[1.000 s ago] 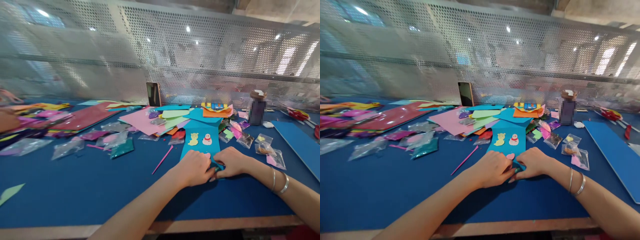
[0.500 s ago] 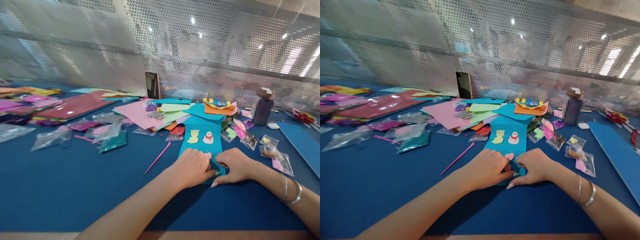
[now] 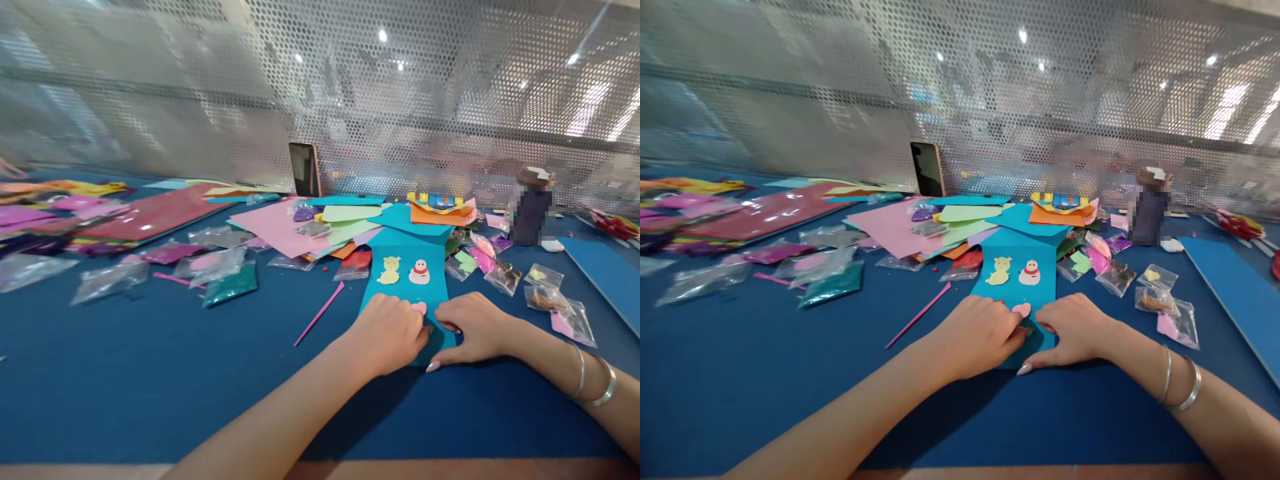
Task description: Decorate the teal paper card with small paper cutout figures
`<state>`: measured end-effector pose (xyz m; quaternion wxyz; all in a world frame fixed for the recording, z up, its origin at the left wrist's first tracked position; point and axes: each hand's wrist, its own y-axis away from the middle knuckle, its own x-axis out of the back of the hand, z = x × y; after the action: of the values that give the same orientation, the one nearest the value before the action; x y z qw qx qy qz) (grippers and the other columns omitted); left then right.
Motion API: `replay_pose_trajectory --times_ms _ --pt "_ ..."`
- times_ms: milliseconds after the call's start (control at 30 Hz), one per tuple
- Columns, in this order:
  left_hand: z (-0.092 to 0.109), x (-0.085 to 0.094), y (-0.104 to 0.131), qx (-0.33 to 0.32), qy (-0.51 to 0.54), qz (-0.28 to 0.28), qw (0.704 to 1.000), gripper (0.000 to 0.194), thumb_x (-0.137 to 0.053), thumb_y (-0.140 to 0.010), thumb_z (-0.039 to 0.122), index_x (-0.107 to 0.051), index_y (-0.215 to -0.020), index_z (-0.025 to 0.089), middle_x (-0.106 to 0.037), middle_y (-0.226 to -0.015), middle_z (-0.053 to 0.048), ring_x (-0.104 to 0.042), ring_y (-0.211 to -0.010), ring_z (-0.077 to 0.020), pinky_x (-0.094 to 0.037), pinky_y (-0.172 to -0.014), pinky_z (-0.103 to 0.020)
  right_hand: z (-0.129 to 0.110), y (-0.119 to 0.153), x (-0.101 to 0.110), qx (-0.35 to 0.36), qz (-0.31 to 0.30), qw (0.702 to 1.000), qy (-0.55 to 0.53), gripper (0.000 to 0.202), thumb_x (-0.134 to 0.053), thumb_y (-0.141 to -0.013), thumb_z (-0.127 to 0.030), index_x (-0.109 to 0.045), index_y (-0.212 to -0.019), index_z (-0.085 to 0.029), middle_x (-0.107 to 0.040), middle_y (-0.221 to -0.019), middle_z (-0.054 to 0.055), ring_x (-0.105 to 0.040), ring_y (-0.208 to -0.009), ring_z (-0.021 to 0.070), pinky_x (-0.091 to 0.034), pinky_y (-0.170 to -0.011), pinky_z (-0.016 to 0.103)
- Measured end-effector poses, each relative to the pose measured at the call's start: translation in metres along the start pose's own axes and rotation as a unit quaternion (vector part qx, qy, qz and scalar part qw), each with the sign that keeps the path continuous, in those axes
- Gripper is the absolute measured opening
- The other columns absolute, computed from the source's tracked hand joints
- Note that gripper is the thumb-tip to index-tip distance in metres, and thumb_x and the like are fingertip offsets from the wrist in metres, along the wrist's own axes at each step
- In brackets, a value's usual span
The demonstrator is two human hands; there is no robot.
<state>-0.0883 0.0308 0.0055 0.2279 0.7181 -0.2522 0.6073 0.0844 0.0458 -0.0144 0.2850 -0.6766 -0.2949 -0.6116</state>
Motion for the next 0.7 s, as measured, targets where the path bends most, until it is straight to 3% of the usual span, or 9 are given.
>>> replay_pose_trajectory --times_ms 133,433,700 --pt "0.001 0.002 0.0 -0.006 -0.01 0.017 1.0 0.031 -0.036 -0.083 0.028 -0.062 -0.089 0.014 -0.066 -0.07 -0.009 -0.062 -0.063 -0.0255 -0.038 -0.048 -0.029 0.0 0.001 -0.001 -0.003 -0.001 1.0 -0.005 0.055 -0.047 -0.065 -0.072 -0.044 -0.061 -0.016 -0.05 -0.058 -0.002 -0.043 -0.052 0.0107 -0.015 -0.047 0.022" --pt "-0.011 -0.004 -0.004 -0.025 0.002 0.083 0.996 0.027 -0.039 -0.083 0.025 -0.06 -0.069 0.015 -0.064 -0.063 -0.005 -0.059 -0.055 -0.0189 -0.03 -0.045 -0.024 0.0 0.0 -0.002 -0.016 0.008 1.0 -0.018 0.056 -0.048 -0.064 -0.072 -0.04 -0.059 -0.017 -0.05 -0.057 -0.002 -0.041 -0.051 0.0105 -0.015 -0.047 0.022" --pt "-0.017 -0.006 -0.008 -0.018 0.082 0.092 0.992 0.027 -0.04 -0.082 0.025 -0.061 -0.066 0.018 -0.065 -0.069 -0.001 -0.059 -0.061 -0.017 -0.029 -0.047 -0.023 0.0 0.001 0.0 -0.021 0.006 1.0 -0.018 0.056 -0.049 -0.063 -0.071 -0.039 -0.059 -0.017 -0.048 -0.056 -0.003 -0.036 -0.049 0.009 -0.014 -0.046 0.022"
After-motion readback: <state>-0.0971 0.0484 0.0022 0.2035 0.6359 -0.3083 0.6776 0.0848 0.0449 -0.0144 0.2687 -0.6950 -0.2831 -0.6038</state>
